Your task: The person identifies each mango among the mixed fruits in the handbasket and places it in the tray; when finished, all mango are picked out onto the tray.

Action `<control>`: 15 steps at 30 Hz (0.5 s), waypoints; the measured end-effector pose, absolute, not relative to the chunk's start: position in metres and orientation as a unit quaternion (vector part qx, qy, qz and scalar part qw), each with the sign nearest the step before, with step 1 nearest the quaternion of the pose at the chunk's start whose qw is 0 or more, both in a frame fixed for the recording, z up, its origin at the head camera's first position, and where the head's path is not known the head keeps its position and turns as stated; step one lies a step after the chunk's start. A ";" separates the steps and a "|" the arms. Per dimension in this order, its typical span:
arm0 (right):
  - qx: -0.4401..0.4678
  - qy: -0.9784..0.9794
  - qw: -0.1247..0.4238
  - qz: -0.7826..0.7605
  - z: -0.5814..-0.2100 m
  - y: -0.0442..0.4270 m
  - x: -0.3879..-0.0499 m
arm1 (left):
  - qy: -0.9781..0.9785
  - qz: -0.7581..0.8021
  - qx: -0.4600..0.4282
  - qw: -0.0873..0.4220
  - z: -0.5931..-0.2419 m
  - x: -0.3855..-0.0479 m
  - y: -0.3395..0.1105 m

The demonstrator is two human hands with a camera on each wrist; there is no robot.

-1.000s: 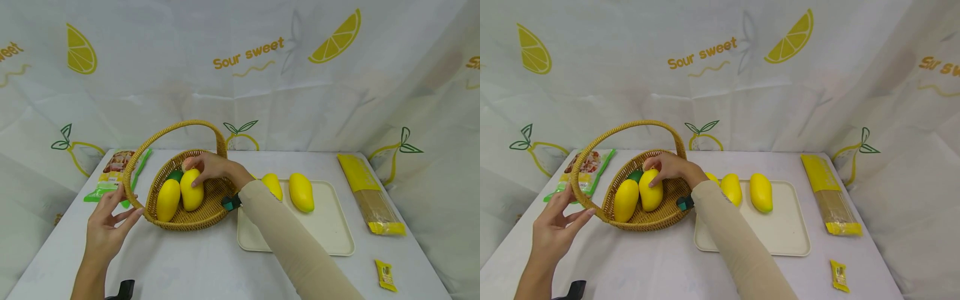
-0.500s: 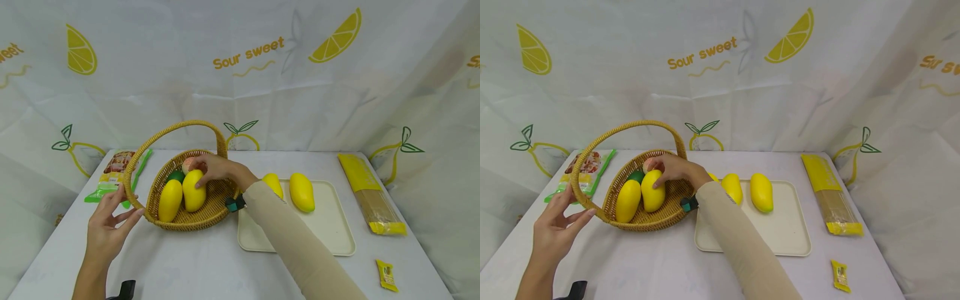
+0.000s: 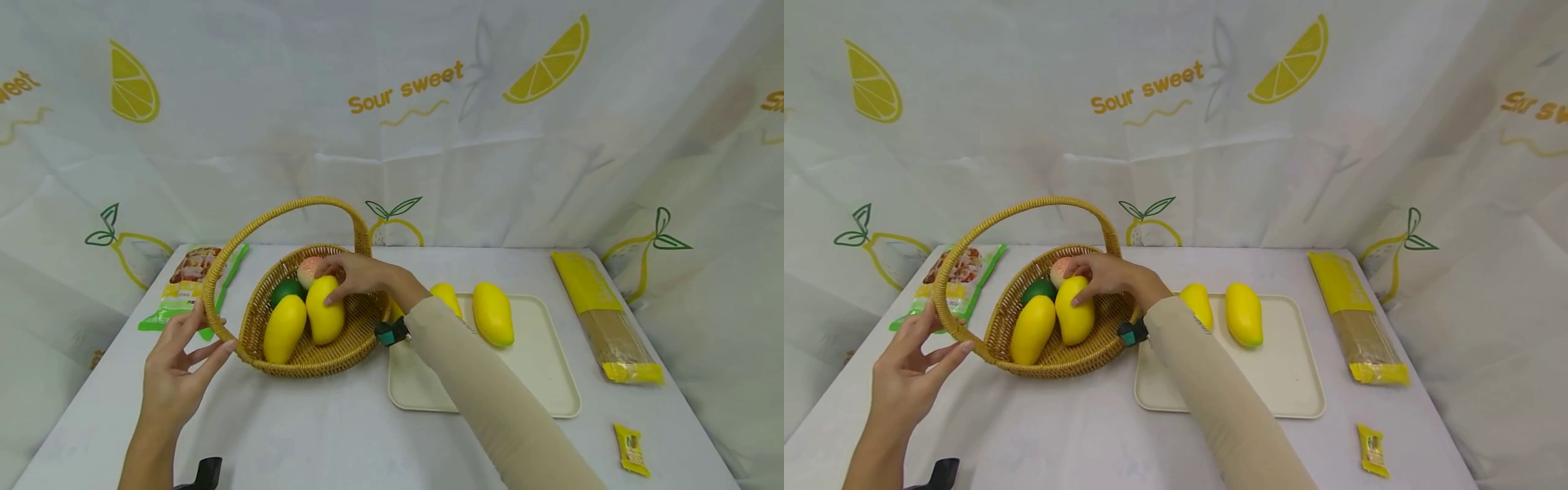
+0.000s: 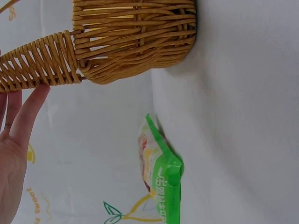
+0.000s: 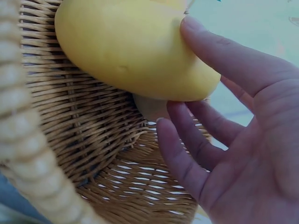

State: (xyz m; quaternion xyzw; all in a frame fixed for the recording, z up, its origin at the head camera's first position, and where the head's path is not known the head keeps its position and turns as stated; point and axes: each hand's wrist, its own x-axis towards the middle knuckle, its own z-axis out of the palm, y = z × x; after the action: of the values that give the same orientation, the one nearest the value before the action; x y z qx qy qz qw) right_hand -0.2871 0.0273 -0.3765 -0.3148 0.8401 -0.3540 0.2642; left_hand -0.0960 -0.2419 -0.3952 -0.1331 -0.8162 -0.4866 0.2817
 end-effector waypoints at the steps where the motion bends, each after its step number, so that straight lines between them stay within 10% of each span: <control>1: -0.315 0.840 0.266 -0.352 -0.376 0.028 -0.287 | -0.816 -0.488 -0.131 0.280 -0.395 -0.096 -0.242; 15: -0.336 0.848 0.258 -0.318 -0.362 0.035 -0.283 | -0.815 -0.491 -0.132 0.279 -0.395 -0.096 -0.242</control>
State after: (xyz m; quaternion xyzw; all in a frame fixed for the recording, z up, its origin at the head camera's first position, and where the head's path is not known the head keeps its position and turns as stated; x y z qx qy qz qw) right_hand -0.2830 0.0346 -0.3616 -0.3362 0.8480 -0.3182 0.2582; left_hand -0.0964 -0.2425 -0.3954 -0.1320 -0.8145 -0.4913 0.2789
